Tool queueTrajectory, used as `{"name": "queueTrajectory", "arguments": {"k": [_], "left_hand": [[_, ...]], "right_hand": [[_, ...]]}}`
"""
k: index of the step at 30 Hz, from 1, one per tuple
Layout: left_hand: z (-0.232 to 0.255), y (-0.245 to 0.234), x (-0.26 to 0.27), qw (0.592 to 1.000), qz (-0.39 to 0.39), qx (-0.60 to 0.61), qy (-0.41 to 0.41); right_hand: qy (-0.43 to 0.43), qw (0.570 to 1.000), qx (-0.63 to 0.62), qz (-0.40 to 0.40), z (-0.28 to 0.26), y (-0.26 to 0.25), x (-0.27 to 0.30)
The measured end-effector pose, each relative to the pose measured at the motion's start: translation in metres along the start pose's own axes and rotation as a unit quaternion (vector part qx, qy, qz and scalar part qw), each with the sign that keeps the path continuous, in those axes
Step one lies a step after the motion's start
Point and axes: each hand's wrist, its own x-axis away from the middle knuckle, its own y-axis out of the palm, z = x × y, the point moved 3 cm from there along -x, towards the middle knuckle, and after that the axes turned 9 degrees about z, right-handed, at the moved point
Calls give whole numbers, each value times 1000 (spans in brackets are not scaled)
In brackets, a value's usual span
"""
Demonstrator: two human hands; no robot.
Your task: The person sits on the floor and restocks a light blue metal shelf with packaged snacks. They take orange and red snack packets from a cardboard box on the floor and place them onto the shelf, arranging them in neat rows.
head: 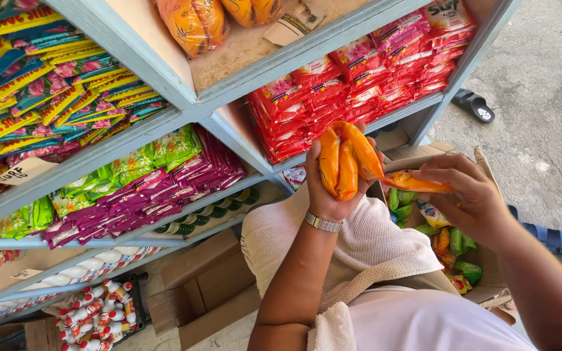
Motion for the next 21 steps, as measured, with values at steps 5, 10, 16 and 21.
{"name": "queueTrajectory", "arguments": {"k": [5, 10, 16, 21], "left_hand": [[-7, 4, 2, 991, -84, 10, -99], [-15, 4, -8, 998, 57, -23, 21], [-22, -9, -6, 999, 37, -7, 12], [-27, -21, -5, 992, 112, -61, -12]], "right_hand": [[-66, 995, 66, -45, -23, -16, -9], [-51, 991, 126, 17, -32, 5, -7], [71, 987, -144, -2, -20, 20, -3], [-10, 996, -51, -77, -34, 22, -10]]}}
